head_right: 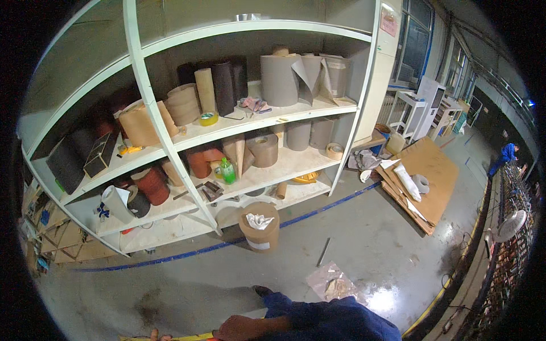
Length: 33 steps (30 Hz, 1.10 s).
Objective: The person uses a utility knife to trim and remove excess film or foil from a machine's roller and guide area. They repeatedly cut and pull away loose material, occasionally walking to retrieve the tool and returning to continue trimming.
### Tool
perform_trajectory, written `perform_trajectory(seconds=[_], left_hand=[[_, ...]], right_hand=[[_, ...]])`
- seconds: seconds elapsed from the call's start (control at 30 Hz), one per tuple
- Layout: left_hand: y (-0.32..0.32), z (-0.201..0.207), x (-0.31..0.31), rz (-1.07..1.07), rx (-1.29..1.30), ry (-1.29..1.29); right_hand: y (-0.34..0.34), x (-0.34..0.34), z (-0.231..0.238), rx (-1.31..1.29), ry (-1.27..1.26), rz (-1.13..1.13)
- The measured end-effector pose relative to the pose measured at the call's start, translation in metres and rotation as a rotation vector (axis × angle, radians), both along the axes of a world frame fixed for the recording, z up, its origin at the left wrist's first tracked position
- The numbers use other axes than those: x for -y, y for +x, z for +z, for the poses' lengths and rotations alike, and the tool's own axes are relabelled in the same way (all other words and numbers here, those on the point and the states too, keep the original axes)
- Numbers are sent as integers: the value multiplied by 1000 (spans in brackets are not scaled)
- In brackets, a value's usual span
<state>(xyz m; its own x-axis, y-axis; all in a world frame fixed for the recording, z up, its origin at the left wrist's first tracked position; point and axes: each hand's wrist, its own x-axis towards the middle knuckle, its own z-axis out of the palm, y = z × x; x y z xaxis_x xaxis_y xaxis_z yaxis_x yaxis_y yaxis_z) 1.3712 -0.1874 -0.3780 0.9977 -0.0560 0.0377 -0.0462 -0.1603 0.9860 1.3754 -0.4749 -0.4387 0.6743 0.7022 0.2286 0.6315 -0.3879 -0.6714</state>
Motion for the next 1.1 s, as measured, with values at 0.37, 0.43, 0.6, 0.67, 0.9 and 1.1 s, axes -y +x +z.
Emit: perform_trajectory(seconds=[0.37, 0.43, 0.6, 0.67, 0.9, 1.1], left_hand=[[58, 11, 89, 447, -216, 136], [55, 13, 89, 352, -69, 668], [16, 20, 97, 553, -187, 388], [-11, 27, 107, 893, -513, -88], [-120, 43, 171, 1181, -380, -433], [-257, 47, 231, 1417, -524, -203]], right_hand=[[189, 11, 30, -66, 20, 409], [201, 0, 26, -57, 45, 508], [215, -28, 20, -115, 104, 849], [214, -40, 25, -242, 0, 1017], [150, -84, 72, 182, -217, 1382], [26, -105, 75, -13, -397, 1605]])
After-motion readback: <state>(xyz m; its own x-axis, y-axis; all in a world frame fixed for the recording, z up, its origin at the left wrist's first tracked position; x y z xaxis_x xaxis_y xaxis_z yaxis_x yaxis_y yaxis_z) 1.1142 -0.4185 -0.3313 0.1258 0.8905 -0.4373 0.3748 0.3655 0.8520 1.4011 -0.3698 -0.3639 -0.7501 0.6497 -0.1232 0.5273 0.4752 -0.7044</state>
